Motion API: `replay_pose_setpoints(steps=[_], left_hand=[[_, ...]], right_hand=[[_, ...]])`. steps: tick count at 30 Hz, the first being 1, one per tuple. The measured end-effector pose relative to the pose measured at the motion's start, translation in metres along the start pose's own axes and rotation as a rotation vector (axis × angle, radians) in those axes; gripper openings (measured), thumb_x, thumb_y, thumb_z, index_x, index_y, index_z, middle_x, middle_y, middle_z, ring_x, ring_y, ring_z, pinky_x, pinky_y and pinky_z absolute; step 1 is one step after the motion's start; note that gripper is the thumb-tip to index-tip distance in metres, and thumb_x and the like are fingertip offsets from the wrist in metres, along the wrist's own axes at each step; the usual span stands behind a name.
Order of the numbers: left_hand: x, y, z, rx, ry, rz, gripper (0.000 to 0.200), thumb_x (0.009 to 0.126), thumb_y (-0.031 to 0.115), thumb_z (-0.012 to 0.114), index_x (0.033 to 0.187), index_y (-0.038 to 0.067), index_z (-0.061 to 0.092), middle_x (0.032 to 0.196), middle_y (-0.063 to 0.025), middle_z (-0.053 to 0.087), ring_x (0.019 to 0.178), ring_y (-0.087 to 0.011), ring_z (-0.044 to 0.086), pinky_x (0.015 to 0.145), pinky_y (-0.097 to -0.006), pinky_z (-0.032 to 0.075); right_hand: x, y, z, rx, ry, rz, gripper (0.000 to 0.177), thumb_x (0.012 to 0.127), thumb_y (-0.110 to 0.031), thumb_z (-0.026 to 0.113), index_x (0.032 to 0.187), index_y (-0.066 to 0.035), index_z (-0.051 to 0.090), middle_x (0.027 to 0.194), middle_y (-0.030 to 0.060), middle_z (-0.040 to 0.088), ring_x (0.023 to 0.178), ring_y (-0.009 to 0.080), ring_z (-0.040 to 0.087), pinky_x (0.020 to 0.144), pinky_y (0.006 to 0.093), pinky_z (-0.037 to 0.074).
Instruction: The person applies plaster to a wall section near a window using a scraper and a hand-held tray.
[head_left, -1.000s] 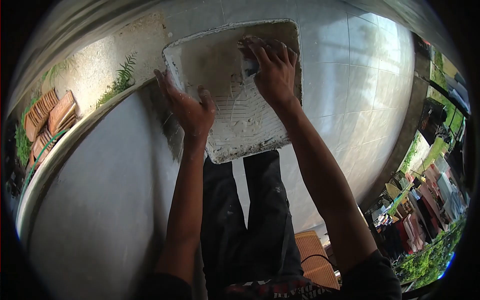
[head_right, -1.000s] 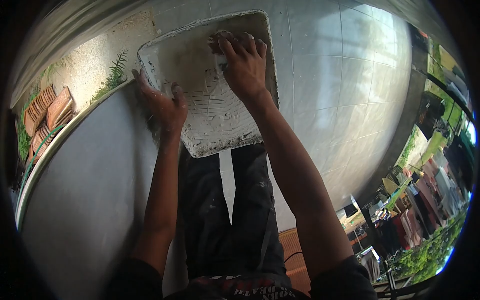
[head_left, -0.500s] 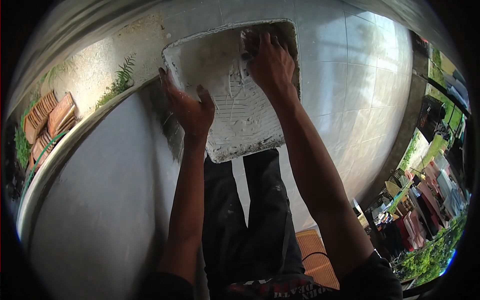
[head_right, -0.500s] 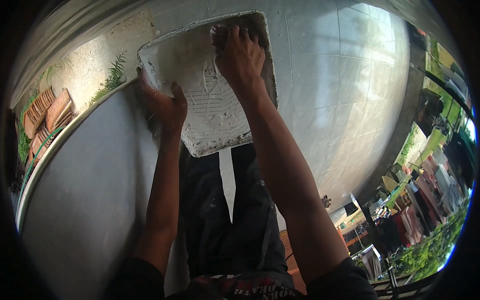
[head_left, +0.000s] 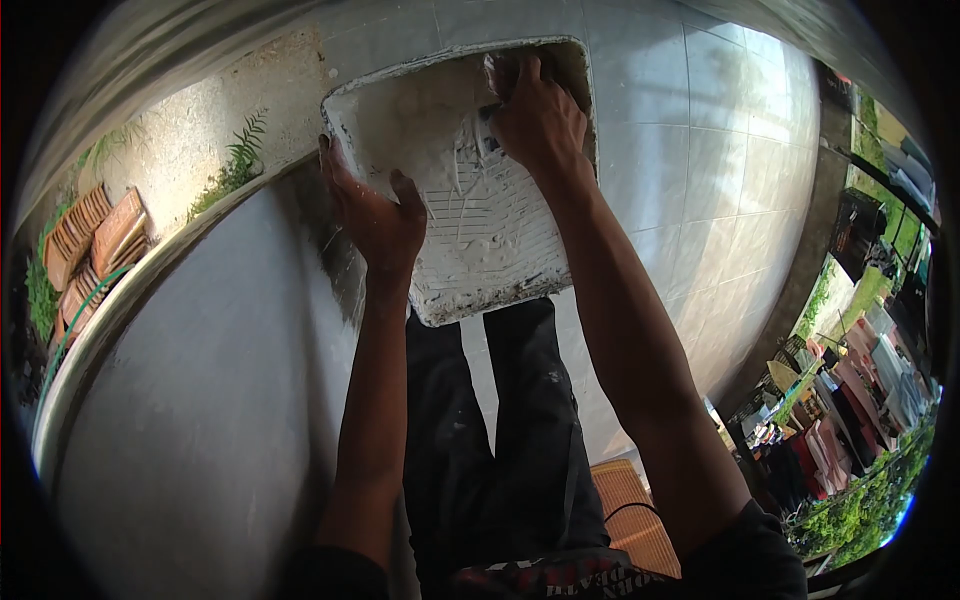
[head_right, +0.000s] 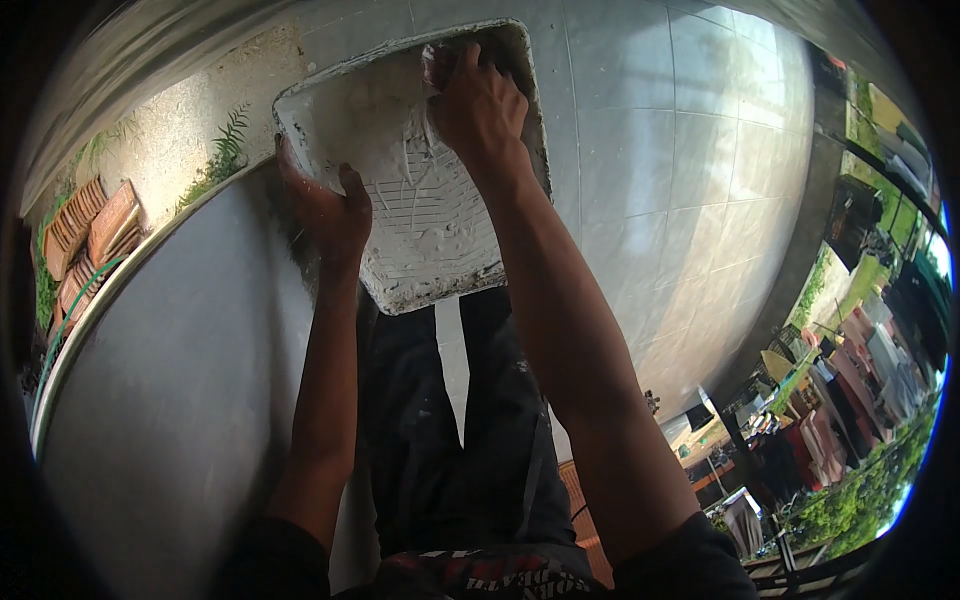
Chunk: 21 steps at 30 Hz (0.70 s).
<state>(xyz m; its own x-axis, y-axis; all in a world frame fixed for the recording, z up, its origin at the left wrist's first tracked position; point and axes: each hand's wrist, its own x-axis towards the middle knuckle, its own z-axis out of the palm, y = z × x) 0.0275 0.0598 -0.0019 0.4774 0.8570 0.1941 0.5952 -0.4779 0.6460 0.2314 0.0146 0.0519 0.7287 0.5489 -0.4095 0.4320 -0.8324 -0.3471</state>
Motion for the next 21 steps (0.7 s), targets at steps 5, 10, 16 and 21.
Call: replay_pose_setpoints(steps=[5, 10, 16, 21], left_hand=[[-0.001, -0.001, 0.000, 0.000, -0.007, -0.007, 0.080, 0.088, 0.027, 0.059, 0.149, -0.010, 0.023, 0.145, -0.0347, 0.039, 0.135, -0.0480, 0.042, 0.115, -0.0524, 0.032], [0.002, 0.005, -0.002, -0.019, -0.011, -0.016, 0.074, 0.087, 0.019, 0.057, 0.147, -0.009, 0.024, 0.145, -0.0360, 0.038, 0.135, -0.0521, 0.039, 0.113, -0.0576, 0.033], [0.001, 0.004, -0.001, -0.037, -0.003, -0.008, 0.074, 0.086, 0.016, 0.056, 0.148, -0.008, 0.024, 0.147, -0.0361, 0.036, 0.138, -0.0507, 0.038, 0.115, -0.0570, 0.031], [0.002, 0.006, -0.003, -0.039, -0.020, -0.035, 0.072, 0.086, 0.015, 0.056, 0.147, -0.008, 0.025, 0.147, -0.0361, 0.036, 0.138, -0.0503, 0.038, 0.116, -0.0566, 0.030]], right_hand=[[-0.003, 0.005, 0.009, -0.058, -0.019, -0.040, 0.040, 0.083, -0.015, 0.063, 0.117, 0.001, 0.052, 0.109, 0.0272, 0.067, 0.105, 0.0466, 0.064, 0.092, 0.0543, 0.050], [-0.015, 0.001, -0.003, -0.043, 0.001, -0.071, 0.040, 0.083, -0.015, 0.063, 0.118, 0.000, 0.053, 0.111, 0.0266, 0.067, 0.106, 0.0446, 0.065, 0.093, 0.0533, 0.051], [-0.005, -0.002, 0.002, -0.089, -0.035, 0.021, 0.039, 0.087, -0.022, 0.062, 0.118, 0.001, 0.054, 0.104, 0.0251, 0.069, 0.102, 0.0442, 0.067, 0.090, 0.0515, 0.052], [-0.014, -0.009, -0.009, -0.049, -0.030, 0.055, 0.037, 0.089, -0.025, 0.060, 0.115, 0.001, 0.056, 0.103, 0.0249, 0.069, 0.101, 0.0441, 0.067, 0.091, 0.0521, 0.051]])
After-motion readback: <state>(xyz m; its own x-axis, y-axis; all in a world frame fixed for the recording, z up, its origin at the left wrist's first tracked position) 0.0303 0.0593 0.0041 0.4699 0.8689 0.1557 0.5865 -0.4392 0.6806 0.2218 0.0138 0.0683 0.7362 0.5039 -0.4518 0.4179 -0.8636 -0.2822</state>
